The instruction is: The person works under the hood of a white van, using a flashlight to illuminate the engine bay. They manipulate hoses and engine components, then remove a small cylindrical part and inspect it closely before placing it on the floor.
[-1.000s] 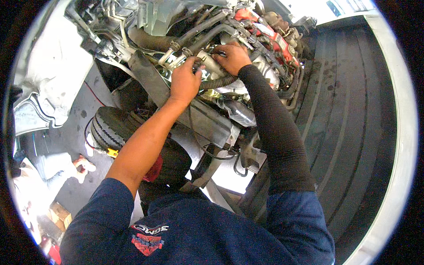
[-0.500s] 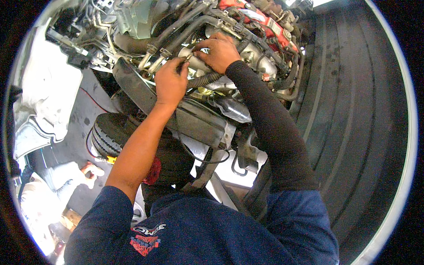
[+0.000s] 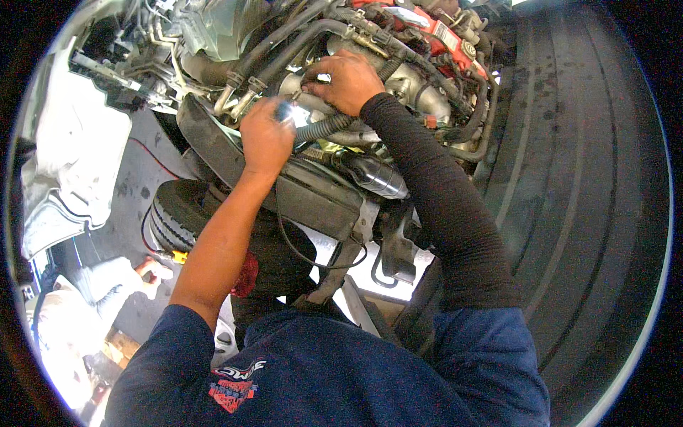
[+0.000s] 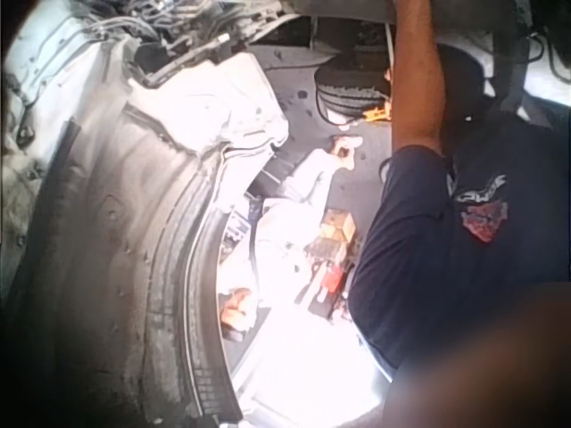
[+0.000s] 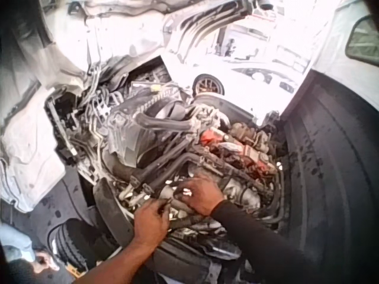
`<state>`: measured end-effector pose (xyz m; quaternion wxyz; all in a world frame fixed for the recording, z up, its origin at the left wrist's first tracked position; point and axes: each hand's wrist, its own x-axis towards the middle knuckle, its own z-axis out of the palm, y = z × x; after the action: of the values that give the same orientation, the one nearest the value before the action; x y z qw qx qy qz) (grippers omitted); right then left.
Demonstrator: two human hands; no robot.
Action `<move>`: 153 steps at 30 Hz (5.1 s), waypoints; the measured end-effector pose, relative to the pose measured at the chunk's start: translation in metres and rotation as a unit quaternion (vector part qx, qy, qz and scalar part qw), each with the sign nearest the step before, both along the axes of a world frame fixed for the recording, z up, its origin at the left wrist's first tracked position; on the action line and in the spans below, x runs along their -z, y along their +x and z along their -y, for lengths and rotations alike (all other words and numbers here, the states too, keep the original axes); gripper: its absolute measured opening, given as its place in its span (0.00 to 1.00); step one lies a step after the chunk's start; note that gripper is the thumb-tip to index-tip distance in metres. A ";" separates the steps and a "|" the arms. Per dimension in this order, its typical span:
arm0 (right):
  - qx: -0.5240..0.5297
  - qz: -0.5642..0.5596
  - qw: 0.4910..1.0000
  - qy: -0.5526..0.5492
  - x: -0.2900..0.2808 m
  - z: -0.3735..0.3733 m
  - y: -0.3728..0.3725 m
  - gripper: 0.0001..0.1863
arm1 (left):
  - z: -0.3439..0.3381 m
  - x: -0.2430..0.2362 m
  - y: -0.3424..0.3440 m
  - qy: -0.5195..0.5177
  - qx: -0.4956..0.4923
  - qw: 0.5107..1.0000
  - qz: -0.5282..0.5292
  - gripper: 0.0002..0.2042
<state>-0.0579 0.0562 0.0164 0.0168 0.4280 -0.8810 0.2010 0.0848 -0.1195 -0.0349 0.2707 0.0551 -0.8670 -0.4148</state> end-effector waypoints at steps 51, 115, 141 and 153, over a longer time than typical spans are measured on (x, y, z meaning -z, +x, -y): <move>-0.287 0.185 0.936 -0.084 0.004 0.006 -0.066 0.09 | -0.009 -0.009 -0.004 0.254 -0.045 0.955 0.145 0.11; -0.286 0.275 0.917 -0.029 -0.003 0.021 -0.075 0.07 | -0.009 -0.007 -0.006 0.196 -0.019 0.975 0.107 0.11; -0.238 0.304 0.922 -0.044 -0.006 0.018 -0.068 0.14 | -0.001 -0.024 -0.012 0.077 0.004 0.989 0.123 0.08; -0.210 0.255 0.941 -0.075 -0.007 0.007 -0.065 0.11 | -0.009 -0.020 -0.011 0.041 -0.006 0.996 0.080 0.10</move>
<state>-0.1228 0.0494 0.0234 -0.2193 0.5353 -0.7279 0.3680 0.0733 -0.1102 -0.0145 0.2006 0.1045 -0.8676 -0.4429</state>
